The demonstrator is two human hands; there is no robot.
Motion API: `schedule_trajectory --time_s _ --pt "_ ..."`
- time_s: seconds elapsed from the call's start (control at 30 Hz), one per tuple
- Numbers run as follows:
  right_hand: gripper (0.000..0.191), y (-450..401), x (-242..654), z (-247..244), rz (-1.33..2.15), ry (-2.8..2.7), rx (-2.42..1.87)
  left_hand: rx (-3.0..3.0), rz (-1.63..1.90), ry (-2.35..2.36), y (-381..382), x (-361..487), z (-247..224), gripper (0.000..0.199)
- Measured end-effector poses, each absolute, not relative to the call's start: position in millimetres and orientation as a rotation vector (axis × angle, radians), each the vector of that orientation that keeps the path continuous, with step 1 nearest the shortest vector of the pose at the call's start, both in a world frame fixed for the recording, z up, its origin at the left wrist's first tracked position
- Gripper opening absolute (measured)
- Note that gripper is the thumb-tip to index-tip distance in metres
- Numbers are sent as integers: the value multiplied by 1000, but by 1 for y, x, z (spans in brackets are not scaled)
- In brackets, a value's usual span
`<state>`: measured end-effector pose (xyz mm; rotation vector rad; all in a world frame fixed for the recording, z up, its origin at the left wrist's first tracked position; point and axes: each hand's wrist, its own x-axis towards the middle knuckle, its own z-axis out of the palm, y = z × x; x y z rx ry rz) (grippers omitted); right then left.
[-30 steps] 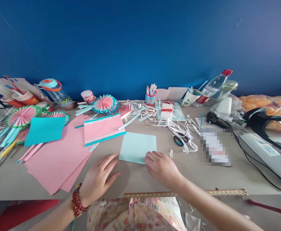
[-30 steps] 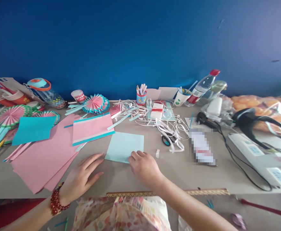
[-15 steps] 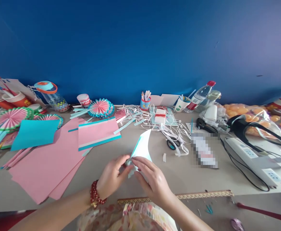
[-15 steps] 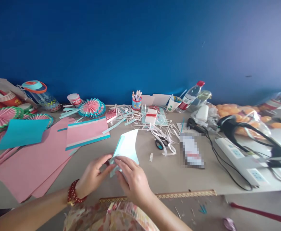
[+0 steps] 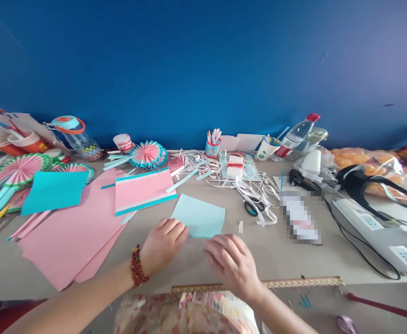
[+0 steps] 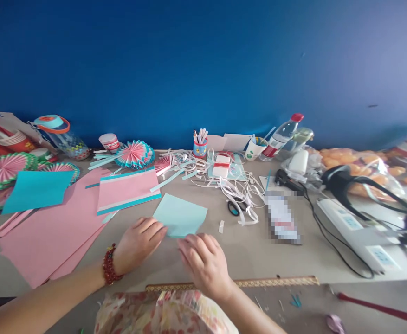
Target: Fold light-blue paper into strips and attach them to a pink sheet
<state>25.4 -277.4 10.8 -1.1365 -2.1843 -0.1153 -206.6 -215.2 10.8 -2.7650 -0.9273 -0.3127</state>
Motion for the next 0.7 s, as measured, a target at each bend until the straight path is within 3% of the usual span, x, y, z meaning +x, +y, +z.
schedule_trajectory --time_s 0.1,0.2,0.57,0.7 --pt "27 -273 26 10 -192 -2213 -1339 -2812 -265 -897 -219 -203 6 7" --pt "14 -267 24 12 -97 -2343 -1280 -2863 -304 -898 -219 -200 7 12" --pt "19 -234 33 9 329 -2526 -1289 -3167 -619 -1273 -213 -222 5 22" --pt "18 -231 23 20 340 -2605 -1344 -3221 -708 -1462 -213 -228 5 23"
